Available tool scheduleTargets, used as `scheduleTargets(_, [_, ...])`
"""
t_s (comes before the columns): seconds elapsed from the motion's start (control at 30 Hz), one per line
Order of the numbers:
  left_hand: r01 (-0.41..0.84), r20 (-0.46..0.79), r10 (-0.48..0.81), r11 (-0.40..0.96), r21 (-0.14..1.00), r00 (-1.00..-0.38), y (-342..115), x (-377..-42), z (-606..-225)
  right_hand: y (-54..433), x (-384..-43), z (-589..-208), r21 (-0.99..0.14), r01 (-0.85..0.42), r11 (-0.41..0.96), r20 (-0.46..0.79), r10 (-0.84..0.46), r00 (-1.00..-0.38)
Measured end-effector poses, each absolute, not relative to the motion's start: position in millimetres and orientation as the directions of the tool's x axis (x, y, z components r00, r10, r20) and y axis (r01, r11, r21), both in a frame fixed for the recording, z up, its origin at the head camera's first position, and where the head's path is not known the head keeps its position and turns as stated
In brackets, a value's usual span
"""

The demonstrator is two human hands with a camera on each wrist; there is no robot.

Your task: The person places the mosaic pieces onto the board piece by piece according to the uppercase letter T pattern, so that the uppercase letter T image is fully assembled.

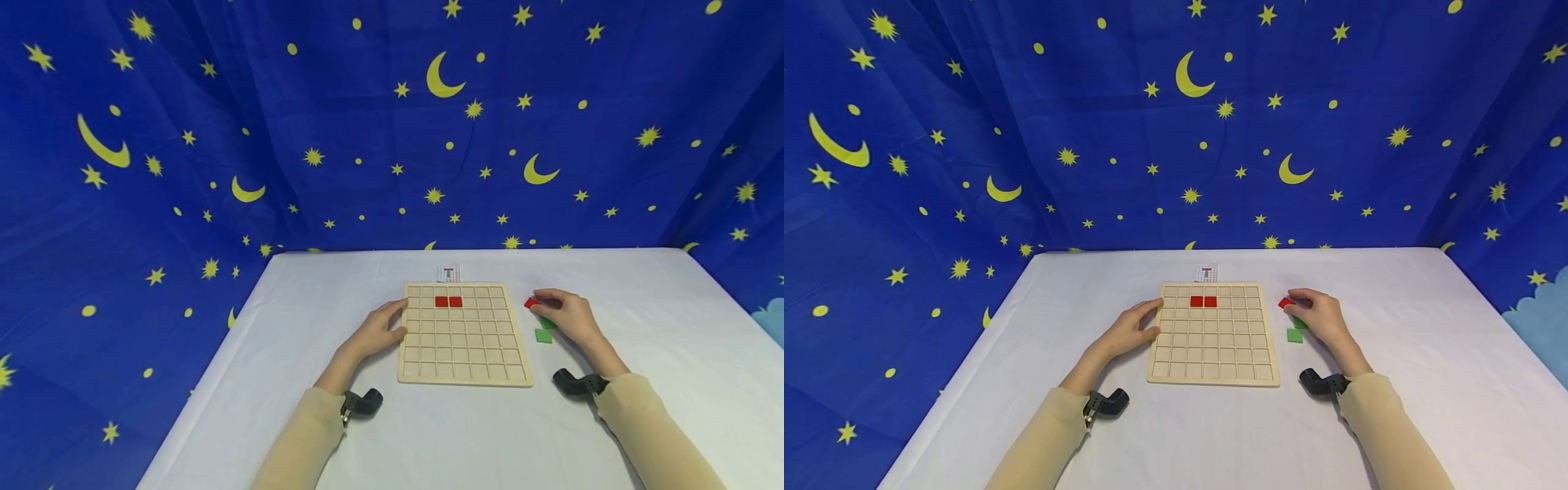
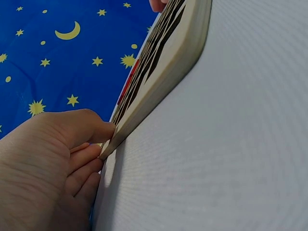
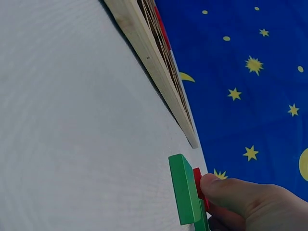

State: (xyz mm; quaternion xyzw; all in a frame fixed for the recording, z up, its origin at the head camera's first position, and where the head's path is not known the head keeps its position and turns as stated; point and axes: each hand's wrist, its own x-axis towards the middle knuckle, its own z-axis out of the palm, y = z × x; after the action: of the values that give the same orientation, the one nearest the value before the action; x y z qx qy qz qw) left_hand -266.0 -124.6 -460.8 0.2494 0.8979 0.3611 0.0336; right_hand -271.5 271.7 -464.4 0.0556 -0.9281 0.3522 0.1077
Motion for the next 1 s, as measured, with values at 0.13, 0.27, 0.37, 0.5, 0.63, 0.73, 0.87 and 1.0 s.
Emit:
scheduleTargets(0.13, [0.424, 0.120, 0.468, 0.623, 0.657, -0.875, -124, -266, -460, 270, -272, -465, -0.622, -0.187, 0.760, 0.246, -0.036, -0.969])
scheduleTargets(0.27, [0.426, 0.125, 0.470, 0.616, 0.662, -0.874, -124, -267, -461, 271, -273, -467, -0.599, -0.195, 0.776, 0.259, -0.043, -0.965])
scheduleTargets(0.37, [0.435, 0.137, 0.476, 0.602, 0.669, -0.869, -125, -267, -462, 271, -273, -467, -0.585, -0.204, 0.785, 0.280, -0.041, -0.959])
scheduleTargets(0.5, [0.471, 0.170, 0.493, 0.589, 0.657, -0.853, -125, -266, -461, 272, -272, -468, -0.579, -0.210, 0.787, 0.297, -0.036, -0.954])
scheduleTargets(0.63, [0.471, 0.167, 0.494, 0.593, 0.653, -0.853, -126, -267, -462, 274, -273, -467, -0.597, -0.198, 0.777, 0.295, -0.016, -0.955])
scheduleTargets(0.73, [0.446, 0.143, 0.484, 0.601, 0.663, -0.863, -126, -268, -462, 275, -273, -463, -0.625, -0.191, 0.756, 0.289, -0.003, -0.957])
scheduleTargets(0.87, [0.432, 0.127, 0.477, 0.611, 0.663, -0.870, -126, -267, -462, 276, -274, -454, -0.677, -0.177, 0.714, 0.267, 0.015, -0.964])
scheduleTargets(1.0, [0.425, 0.117, 0.477, 0.614, 0.665, -0.871, -126, -266, -461, 273, -275, -442, -0.702, -0.193, 0.686, 0.284, 0.022, -0.959])
